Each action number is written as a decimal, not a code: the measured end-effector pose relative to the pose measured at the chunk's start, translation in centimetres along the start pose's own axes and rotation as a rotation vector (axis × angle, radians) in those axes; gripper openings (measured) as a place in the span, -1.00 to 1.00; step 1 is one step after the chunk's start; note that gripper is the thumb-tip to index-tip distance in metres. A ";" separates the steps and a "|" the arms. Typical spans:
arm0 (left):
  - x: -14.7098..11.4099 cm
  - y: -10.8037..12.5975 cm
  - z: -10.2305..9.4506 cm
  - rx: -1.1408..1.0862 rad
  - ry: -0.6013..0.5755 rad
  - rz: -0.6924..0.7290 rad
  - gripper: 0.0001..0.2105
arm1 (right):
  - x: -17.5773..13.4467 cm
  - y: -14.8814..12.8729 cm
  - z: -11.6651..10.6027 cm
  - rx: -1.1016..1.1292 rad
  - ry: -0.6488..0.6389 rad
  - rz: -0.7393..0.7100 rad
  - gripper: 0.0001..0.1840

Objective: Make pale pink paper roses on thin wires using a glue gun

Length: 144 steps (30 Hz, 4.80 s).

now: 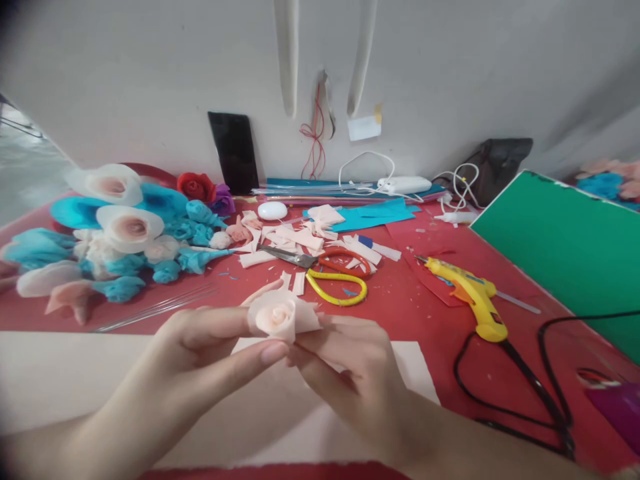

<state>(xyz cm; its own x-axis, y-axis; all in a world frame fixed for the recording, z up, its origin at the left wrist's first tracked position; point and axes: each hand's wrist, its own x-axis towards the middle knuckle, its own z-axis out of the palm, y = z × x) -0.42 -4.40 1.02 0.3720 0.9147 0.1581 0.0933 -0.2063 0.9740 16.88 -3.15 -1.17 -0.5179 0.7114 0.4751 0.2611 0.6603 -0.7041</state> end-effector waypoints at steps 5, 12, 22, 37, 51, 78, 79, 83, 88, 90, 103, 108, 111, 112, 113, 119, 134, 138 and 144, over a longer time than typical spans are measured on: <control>0.1 -0.1 0.1 0.087 0.016 -0.030 -0.85 | 0.2 -0.1 0.1 0.012 0.036 -0.028 -0.82; 0.5 0.5 -0.4 0.050 0.023 -0.088 -0.73 | 0.4 0.1 0.2 0.040 0.105 0.096 -0.95; 0.9 0.8 -0.7 -0.072 0.023 -0.245 -0.75 | 0.9 0.6 -0.6 0.557 -0.057 0.501 -0.76; 1.2 0.6 -0.6 -0.219 -0.041 -0.310 -0.81 | 1.4 0.2 -0.1 0.741 0.000 0.625 -0.81; 1.8 -0.2 -2.0 -0.205 -0.086 -0.159 -0.90 | 1.2 -0.2 -1.4 0.775 -0.183 0.699 -0.79; 1.8 0.2 -1.8 -0.174 -0.089 -0.103 -0.94 | 0.8 -0.5 -1.0 0.759 -0.180 0.732 -0.83; 1.9 0.2 -1.8 -0.177 -0.094 -0.105 -0.94 | 0.9 -0.5 -1.0 0.755 -0.184 0.740 -0.83; 1.9 0.0 -2.0 -0.207 -0.115 -0.108 -0.94 | 1.3 -0.8 -1.1 0.775 -0.186 0.775 -0.80; 1.9 -0.2 -2.1 -0.198 -0.137 -0.090 -0.93 | 1.6 -0.9 -1.3 0.907 -0.209 0.780 -0.82; 1.9 -0.2 -2.0 -0.159 -0.140 -0.070 -0.93 | 1.5 -0.8 -1.3 0.905 -0.206 0.792 -0.81; 2.3 0.4 -2.3 0.344 -0.133 0.374 -0.90 | 1.6 -1.2 -1.9 0.517 -0.224 0.707 -0.91; 2.3 0.4 -2.5 0.426 -0.147 0.479 -0.88 | 1.2 -1.4 -2.0 0.173 -0.132 0.564 -0.94; 2.1 0.4 -2.6 0.509 -0.131 0.510 -0.88 | 0.9 -1.6 -2.0 0.073 -0.096 0.431 -0.95; 2.0 0.5 -2.7 0.531 -0.122 0.517 -0.88 | 0.9 -1.6 -2.0 0.047 -0.087 0.401 -0.94; 2.0 0.5 -2.7 0.548 -0.112 0.520 -0.89 | 0.8 -1.6 -2.0 0.022 -0.078 0.374 -0.92; 1.9 0.3 -2.6 0.552 -0.116 0.536 -0.85 | 0.9 -1.8 -2.2 -0.055 -0.023 0.217 -0.85; 2.1 0.4 -2.6 0.395 -0.143 0.506 -0.87 | 1.5 -2.3 -3.2 -0.063 -0.110 0.228 -0.92; 1.7 0.2 -2.6 0.368 -0.155 0.455 -0.75 | 1.4 -2.5 -3.4 -0.020 -0.146 0.300 -0.92; 1.1 -0.1 -2.5 0.360 -0.139 0.504 -0.56 | 1.2 -2.2 -3.4 0.146 -0.214 0.443 -0.86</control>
<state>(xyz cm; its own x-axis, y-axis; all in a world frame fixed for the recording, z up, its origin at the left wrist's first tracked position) -2.32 -2.47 1.47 0.5657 0.6262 0.5365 0.1710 -0.7256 0.6666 18.43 -2.91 2.74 -0.5425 0.8400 0.0065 0.3846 0.2553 -0.8871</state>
